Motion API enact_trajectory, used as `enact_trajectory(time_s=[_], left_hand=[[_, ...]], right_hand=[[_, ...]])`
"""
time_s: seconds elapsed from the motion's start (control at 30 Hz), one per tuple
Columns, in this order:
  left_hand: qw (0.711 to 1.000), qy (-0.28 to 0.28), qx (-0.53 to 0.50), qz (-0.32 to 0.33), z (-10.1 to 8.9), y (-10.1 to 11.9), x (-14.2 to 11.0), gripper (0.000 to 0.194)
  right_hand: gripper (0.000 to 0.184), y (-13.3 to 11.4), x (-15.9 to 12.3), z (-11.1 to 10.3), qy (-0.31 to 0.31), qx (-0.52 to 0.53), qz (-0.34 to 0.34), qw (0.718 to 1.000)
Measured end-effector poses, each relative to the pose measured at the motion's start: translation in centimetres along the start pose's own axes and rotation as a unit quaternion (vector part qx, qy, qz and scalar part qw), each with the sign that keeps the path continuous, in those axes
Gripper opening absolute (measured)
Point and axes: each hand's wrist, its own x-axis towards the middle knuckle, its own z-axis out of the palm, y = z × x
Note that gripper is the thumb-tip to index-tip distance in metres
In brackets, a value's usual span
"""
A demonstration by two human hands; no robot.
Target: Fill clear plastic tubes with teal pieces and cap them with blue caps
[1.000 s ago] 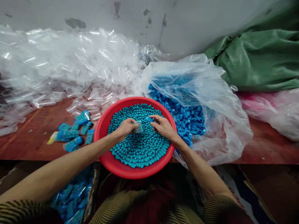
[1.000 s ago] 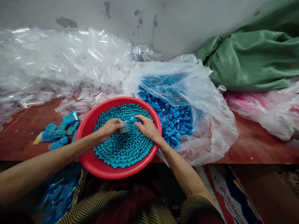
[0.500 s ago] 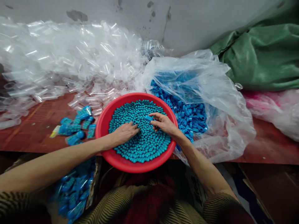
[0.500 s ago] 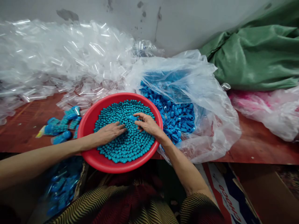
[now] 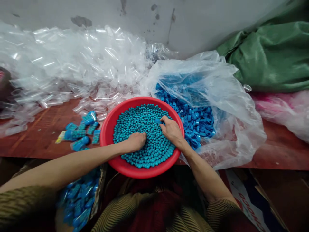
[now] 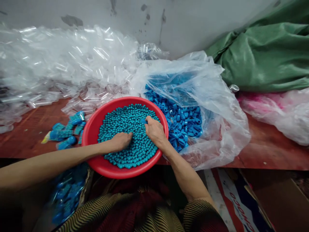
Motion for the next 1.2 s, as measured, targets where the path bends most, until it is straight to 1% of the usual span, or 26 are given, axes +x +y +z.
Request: enact_trajectory(time_s=[0.1, 0.17, 0.2, 0.23, 0.3, 0.37, 0.4, 0.43, 0.5, 0.63, 0.7, 0.77, 0.83, 0.87, 0.93, 1.03, 1.1, 1.2], left_hand=[[0.993, -0.043, -0.109, -0.013, 0.3, 0.7, 3.1, 0.006], [0.976, -0.078, -0.204, -0.009, -0.1, 0.8, 4.2, 0.007], [0.964, -0.090, -0.252, -0.005, -0.4, 0.8, 4.5, 0.010], [0.950, -0.098, -0.298, 0.000, -0.7, 0.7, 4.6, 0.013], [0.919, -0.106, -0.379, 0.010, -1.3, 0.6, 4.6, 0.018], [0.892, -0.114, -0.438, 0.015, -1.7, 0.5, 4.4, 0.022], [0.880, -0.119, -0.459, 0.017, -1.9, 0.5, 4.4, 0.024], [0.871, -0.125, -0.475, 0.018, -2.0, 0.5, 4.3, 0.026], [0.854, -0.138, -0.501, 0.015, -2.2, 0.4, 3.9, 0.028], [0.821, -0.154, -0.550, 0.011, -2.9, 0.0, 2.6, 0.032], [0.810, -0.148, -0.568, 0.014, -3.3, -0.2, 1.9, 0.035], [0.802, -0.155, -0.576, 0.009, -3.6, -0.2, 1.3, 0.039], [0.800, -0.165, -0.576, 0.006, -3.7, -0.1, 0.8, 0.042], [0.802, -0.162, -0.574, 0.009, -3.8, -0.1, 0.7, 0.043], [0.810, -0.134, -0.570, 0.026, -3.7, 0.2, 0.5, 0.043], [0.821, -0.087, -0.561, 0.065, -3.6, 0.8, 0.2, 0.038], [0.823, -0.076, -0.556, 0.086, -3.5, 1.1, -0.1, 0.036], [0.821, -0.075, -0.558, 0.095, -3.3, 1.3, -0.4, 0.038]], right_hand=[[0.014, 0.4, 0.3, -0.1, 0.027, 0.063, 0.024, 0.997], [0.012, 0.7, 0.6, -0.1, 0.035, 0.141, 0.026, 0.989], [0.011, 0.8, 0.7, -0.1, 0.026, 0.191, 0.034, 0.981], [0.012, 1.0, 0.9, 0.0, 0.008, 0.245, 0.048, 0.968], [0.016, 1.2, 1.1, 0.0, -0.030, 0.344, 0.085, 0.935], [0.019, 1.3, 1.4, 0.1, -0.047, 0.406, 0.111, 0.906], [0.020, 1.3, 1.4, 0.1, -0.045, 0.422, 0.114, 0.898], [0.021, 1.3, 1.4, 0.1, -0.041, 0.430, 0.111, 0.895], [0.021, 1.3, 1.4, 0.2, -0.032, 0.428, 0.096, 0.898], [0.017, 1.4, 1.0, 0.5, -0.024, 0.381, 0.050, 0.923], [0.015, 1.4, 0.9, 0.6, -0.023, 0.349, 0.025, 0.936], [0.013, 1.4, 0.7, 0.6, -0.020, 0.324, 0.005, 0.946], [0.013, 1.2, 0.6, 0.5, -0.019, 0.318, -0.005, 0.948], [0.014, 1.0, 0.5, 0.5, -0.019, 0.322, -0.010, 0.947], [0.016, 0.6, 0.4, 0.3, -0.013, 0.328, -0.024, 0.944], [0.016, 0.0, 0.2, 0.1, 0.003, 0.311, -0.058, 0.949], [0.015, -0.2, 0.0, 0.0, 0.015, 0.307, -0.072, 0.949], [0.016, -0.4, -0.2, 0.0, 0.018, 0.316, -0.072, 0.946]])
